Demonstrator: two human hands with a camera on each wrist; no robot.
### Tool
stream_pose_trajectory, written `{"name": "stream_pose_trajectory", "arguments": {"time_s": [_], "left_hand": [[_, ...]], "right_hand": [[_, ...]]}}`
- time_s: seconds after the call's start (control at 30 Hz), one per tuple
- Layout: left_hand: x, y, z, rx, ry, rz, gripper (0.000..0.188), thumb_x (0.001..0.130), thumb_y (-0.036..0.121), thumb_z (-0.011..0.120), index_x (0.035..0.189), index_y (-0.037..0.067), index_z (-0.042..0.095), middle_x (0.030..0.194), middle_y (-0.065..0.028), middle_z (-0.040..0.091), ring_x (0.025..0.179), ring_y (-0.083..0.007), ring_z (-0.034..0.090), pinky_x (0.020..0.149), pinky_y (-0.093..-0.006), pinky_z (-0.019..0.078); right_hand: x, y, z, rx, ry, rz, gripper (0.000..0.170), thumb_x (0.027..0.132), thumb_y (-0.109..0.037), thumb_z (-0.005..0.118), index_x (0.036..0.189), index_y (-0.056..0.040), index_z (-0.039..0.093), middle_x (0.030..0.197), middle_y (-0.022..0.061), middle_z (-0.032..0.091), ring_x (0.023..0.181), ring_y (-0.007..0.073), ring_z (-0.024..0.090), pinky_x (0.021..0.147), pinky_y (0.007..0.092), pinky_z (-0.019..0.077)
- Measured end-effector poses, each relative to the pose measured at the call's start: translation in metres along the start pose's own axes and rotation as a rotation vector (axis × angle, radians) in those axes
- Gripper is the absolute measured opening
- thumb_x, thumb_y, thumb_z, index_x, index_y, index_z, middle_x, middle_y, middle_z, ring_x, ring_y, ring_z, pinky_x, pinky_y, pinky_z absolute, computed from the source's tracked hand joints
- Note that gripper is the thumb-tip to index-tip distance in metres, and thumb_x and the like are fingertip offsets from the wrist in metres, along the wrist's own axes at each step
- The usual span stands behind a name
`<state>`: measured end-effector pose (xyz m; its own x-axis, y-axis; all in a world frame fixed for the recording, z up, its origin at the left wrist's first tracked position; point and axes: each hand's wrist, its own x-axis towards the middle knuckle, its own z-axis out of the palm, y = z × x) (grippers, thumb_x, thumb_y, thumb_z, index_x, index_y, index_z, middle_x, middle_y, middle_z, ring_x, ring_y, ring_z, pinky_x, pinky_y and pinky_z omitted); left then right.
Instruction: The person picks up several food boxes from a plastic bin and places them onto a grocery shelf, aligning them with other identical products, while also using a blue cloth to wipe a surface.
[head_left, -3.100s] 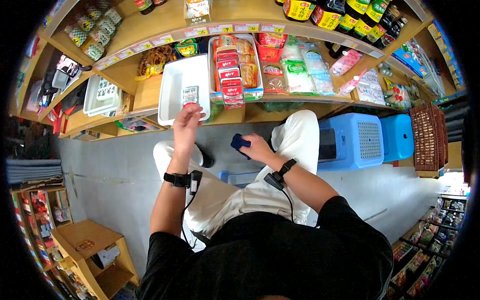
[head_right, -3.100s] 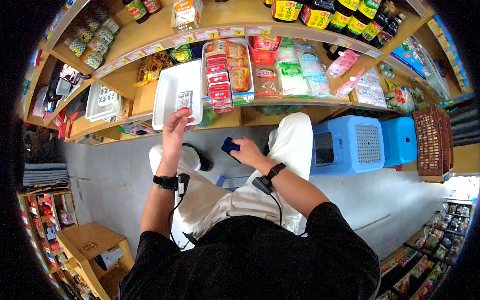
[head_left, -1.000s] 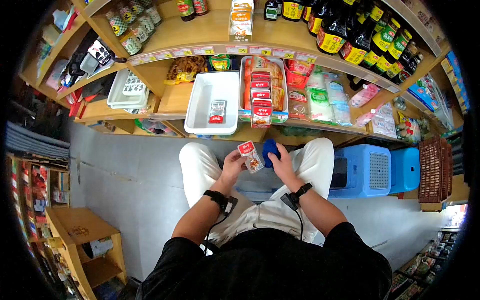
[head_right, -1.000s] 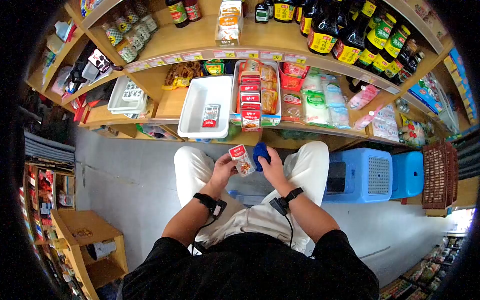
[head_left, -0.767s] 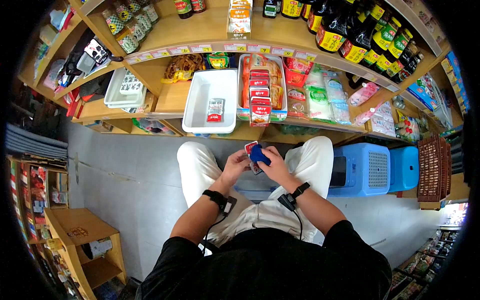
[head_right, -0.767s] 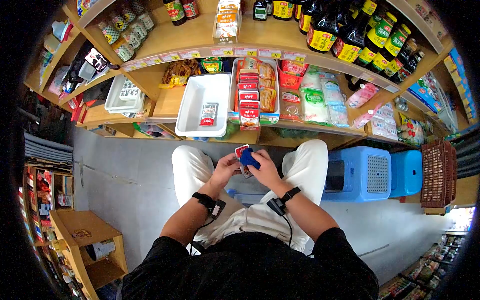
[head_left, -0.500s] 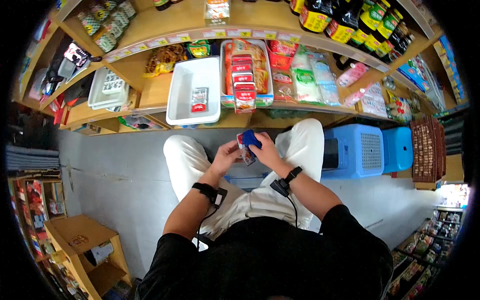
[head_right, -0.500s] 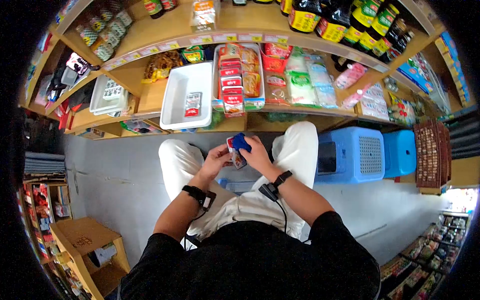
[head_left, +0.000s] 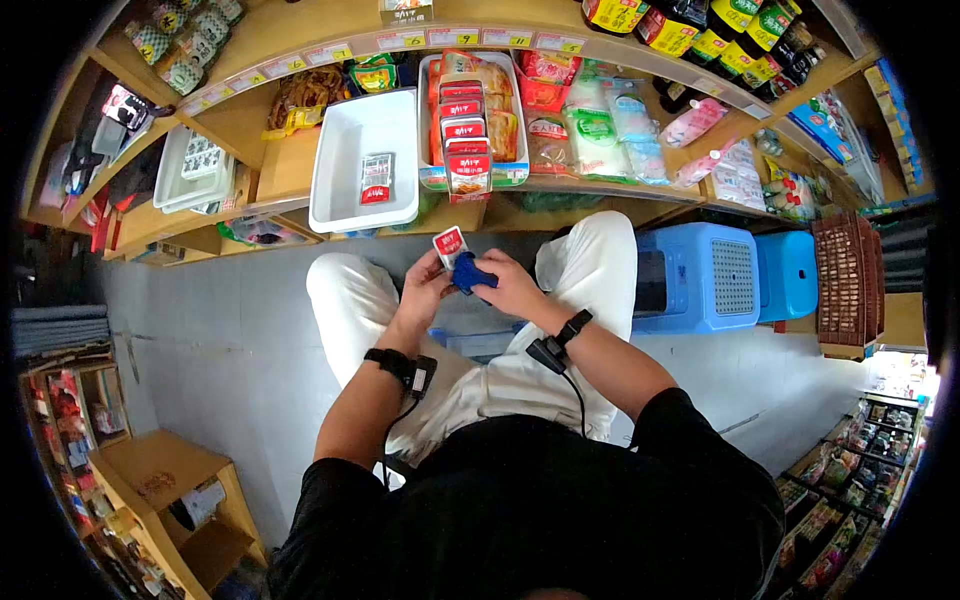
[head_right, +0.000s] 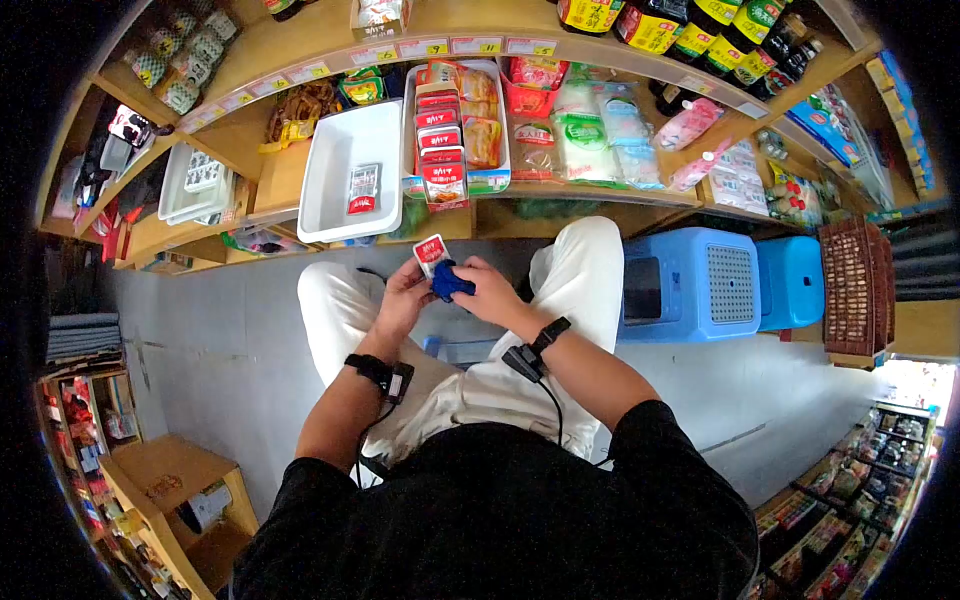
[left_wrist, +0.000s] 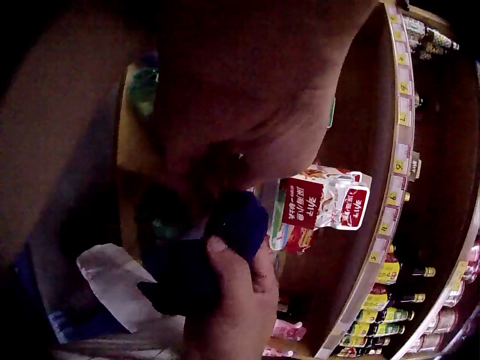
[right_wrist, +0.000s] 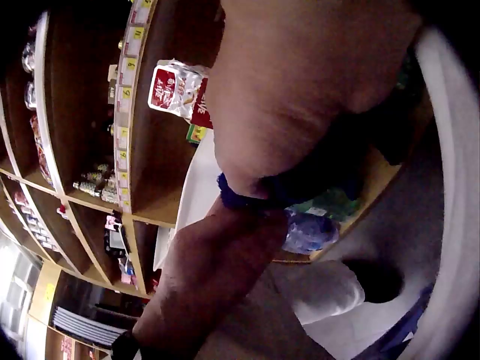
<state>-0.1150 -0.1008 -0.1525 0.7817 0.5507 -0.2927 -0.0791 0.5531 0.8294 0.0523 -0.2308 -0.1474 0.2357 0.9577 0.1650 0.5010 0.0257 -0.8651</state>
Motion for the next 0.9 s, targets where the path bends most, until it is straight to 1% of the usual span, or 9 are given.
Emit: {"name": "stream_pose_trajectory", "arguments": {"time_s": [0.1, 0.17, 0.27, 0.33, 0.5, 0.57, 0.7, 0.77, 0.9], "left_hand": [[0.001, 0.003, -0.001, -0.042, -0.001, 0.025, 0.046, 0.095, -0.007, 0.053, 0.139, 0.008, 0.058, 0.124, -0.0055, 0.069, 0.108, -0.0182, 0.068, 0.091, -0.0335, 0.0573], [-0.001, 0.006, 0.002, -0.08, 0.009, 0.013, 0.043, 0.095, -0.006, 0.053, 0.135, 0.007, 0.061, 0.12, -0.0046, 0.07, 0.106, -0.0176, 0.068, 0.091, -0.0341, 0.0573], [-0.002, 0.008, 0.004, -0.085, 0.023, -0.023, 0.041, 0.096, -0.004, 0.055, 0.135, 0.007, 0.062, 0.118, -0.0043, 0.071, 0.106, -0.0173, 0.068, 0.091, -0.0344, 0.0572], [-0.002, 0.006, 0.002, 0.018, -0.022, -0.082, 0.042, 0.096, -0.003, 0.057, 0.136, 0.008, 0.061, 0.118, -0.0042, 0.07, 0.106, -0.0178, 0.069, 0.091, -0.0348, 0.0575], [-0.008, 0.0, 0.006, 0.128, -0.083, -0.149, 0.04, 0.095, -0.003, 0.058, 0.134, 0.006, 0.062, 0.114, -0.0048, 0.07, 0.101, -0.0179, 0.069, 0.09, -0.0354, 0.0582], [-0.008, -0.004, 0.001, 0.245, -0.22, -0.193, 0.041, 0.095, -0.003, 0.058, 0.134, 0.008, 0.062, 0.121, -0.0032, 0.069, 0.11, -0.0173, 0.067, 0.091, -0.0363, 0.0567], [-0.007, -0.008, -0.003, 0.302, -0.293, -0.164, 0.042, 0.093, -0.005, 0.058, 0.133, 0.007, 0.063, 0.119, -0.0042, 0.07, 0.105, -0.0175, 0.068, 0.089, -0.0359, 0.0571], [-0.008, -0.006, 0.001, 0.318, -0.287, -0.173, 0.043, 0.093, -0.005, 0.058, 0.134, 0.007, 0.062, 0.12, -0.0045, 0.07, 0.106, -0.0178, 0.068, 0.089, -0.0361, 0.0571], [-0.008, -0.003, 0.003, 0.288, -0.245, -0.185, 0.045, 0.094, -0.004, 0.057, 0.138, 0.006, 0.06, 0.122, -0.0052, 0.069, 0.108, -0.0188, 0.067, 0.092, -0.037, 0.0568]], "right_hand": [[-0.002, 0.002, -0.001, -0.034, 0.005, 0.026, 0.04, 0.08, -0.016, 0.076, 0.117, -0.0024, 0.068, 0.105, 0.0177, 0.062, 0.097, 0.0395, 0.064, 0.085, 0.0439, 0.054], [-0.002, 0.003, -0.001, -0.05, 0.053, 0.081, 0.039, 0.08, -0.016, 0.076, 0.116, -0.0025, 0.067, 0.102, 0.0181, 0.062, 0.095, 0.0399, 0.064, 0.084, 0.0443, 0.0537], [-0.001, 0.0, -0.003, -0.097, 0.125, 0.086, 0.039, 0.081, -0.015, 0.076, 0.116, -0.0021, 0.067, 0.103, 0.0185, 0.061, 0.094, 0.04, 0.063, 0.084, 0.0441, 0.0537], [-0.001, -0.001, -0.003, -0.101, 0.143, 0.065, 0.04, 0.081, -0.015, 0.076, 0.117, -0.0018, 0.066, 0.104, 0.0186, 0.061, 0.095, 0.0399, 0.063, 0.084, 0.044, 0.0536], [0.0, -0.009, -0.002, -0.047, 0.153, -0.004, 0.041, 0.081, -0.014, 0.076, 0.118, -0.0002, 0.066, 0.106, 0.0192, 0.06, 0.097, 0.0395, 0.063, 0.085, 0.0434, 0.0535], [0.0, -0.007, -0.003, -0.029, 0.135, 0.03, 0.042, 0.08, -0.015, 0.076, 0.119, 0.0006, 0.066, 0.109, 0.0197, 0.061, 0.098, 0.0404, 0.063, 0.086, 0.044, 0.0535], [0.0, 0.007, 0.001, -0.079, 0.205, 0.031, 0.043, 0.08, -0.016, 0.075, 0.119, 0.0002, 0.066, 0.109, 0.0207, 0.062, 0.099, 0.0417, 0.063, 0.087, 0.0452, 0.0532], [0.001, 0.014, 0.002, -0.071, 0.224, 0.115, 0.043, 0.081, -0.017, 0.075, 0.119, 0.0001, 0.066, 0.107, 0.0222, 0.063, 0.1, 0.0427, 0.063, 0.088, 0.0463, 0.053], [0.001, 0.019, 0.002, -0.105, 0.282, 0.191, 0.043, 0.081, -0.018, 0.076, 0.119, -0.0007, 0.067, 0.102, 0.0227, 0.063, 0.1, 0.0427, 0.063, 0.087, 0.0467, 0.053]]}}
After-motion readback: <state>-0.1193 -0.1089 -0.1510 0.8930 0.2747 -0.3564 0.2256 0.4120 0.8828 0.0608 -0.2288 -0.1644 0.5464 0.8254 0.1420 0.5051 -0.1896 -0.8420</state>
